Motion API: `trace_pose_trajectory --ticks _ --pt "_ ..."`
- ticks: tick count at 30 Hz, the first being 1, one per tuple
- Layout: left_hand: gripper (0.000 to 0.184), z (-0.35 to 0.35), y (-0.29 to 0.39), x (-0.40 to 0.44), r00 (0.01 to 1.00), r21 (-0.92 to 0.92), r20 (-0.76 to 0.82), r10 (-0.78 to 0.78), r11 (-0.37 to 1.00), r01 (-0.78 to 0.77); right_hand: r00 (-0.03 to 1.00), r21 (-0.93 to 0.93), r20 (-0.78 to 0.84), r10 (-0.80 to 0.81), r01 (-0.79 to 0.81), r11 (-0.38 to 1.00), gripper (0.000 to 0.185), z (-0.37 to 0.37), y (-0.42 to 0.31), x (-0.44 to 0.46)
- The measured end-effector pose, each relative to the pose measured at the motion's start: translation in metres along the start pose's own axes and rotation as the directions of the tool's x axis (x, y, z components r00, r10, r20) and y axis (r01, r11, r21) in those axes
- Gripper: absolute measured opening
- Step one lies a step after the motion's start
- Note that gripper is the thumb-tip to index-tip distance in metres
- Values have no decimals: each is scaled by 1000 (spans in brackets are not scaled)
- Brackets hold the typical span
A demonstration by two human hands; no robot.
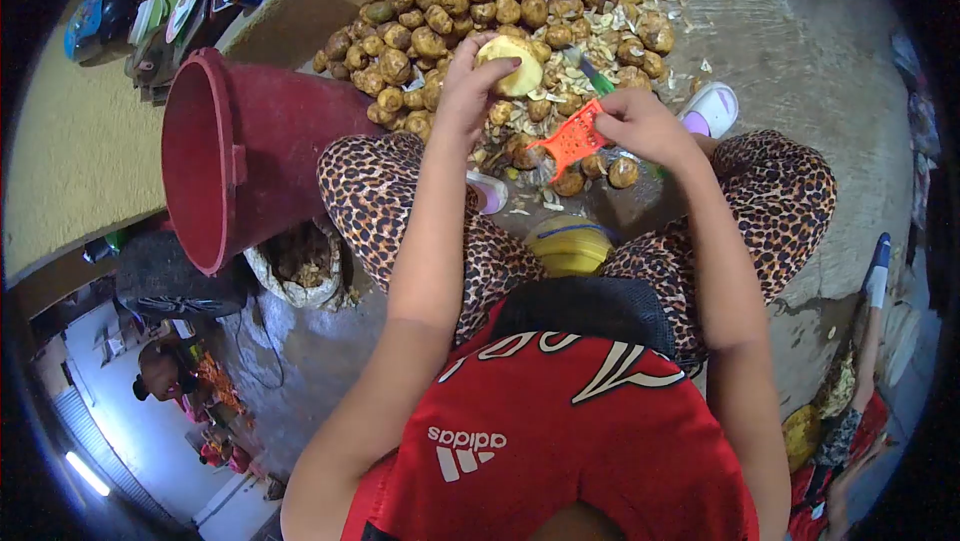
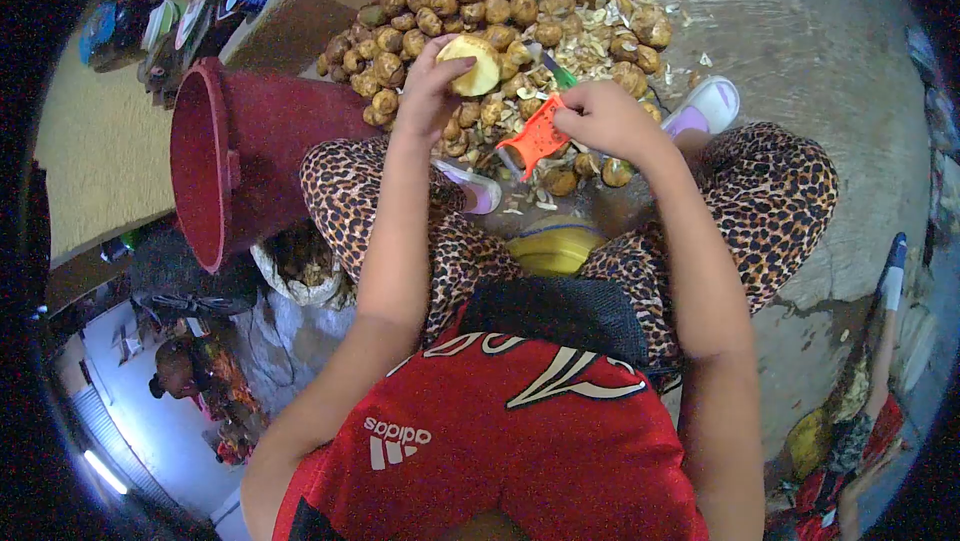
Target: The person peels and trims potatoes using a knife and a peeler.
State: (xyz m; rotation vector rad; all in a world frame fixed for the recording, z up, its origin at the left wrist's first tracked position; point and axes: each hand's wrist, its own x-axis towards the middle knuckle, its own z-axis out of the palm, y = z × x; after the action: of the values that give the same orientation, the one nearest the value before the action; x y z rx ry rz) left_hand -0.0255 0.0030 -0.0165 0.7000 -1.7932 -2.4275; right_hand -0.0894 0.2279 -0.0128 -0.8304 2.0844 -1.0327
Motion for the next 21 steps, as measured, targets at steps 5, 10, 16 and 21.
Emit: trace_pose_trajectory --ticks 5,10,16,21 --pt "48 18 -1 -9 997 230 49 52 971 -62 998 -330 -36 52 -61 942 31 10 -5 2" --pt "54 32 -13 -9 989 337 49 139 930 -148 999 -286 -7 38 -38 957 32 17 -16 1" --pt "58 15 -24 5 988 417 -62 144 903 -106 1000 -96 -13 6 -7 995 33 7 -13 1" --pt "66 11 -11 -1 999 190 -8 32 981 -30 994 -265 -110 -20 -10 964 31 -9 -24 -12"
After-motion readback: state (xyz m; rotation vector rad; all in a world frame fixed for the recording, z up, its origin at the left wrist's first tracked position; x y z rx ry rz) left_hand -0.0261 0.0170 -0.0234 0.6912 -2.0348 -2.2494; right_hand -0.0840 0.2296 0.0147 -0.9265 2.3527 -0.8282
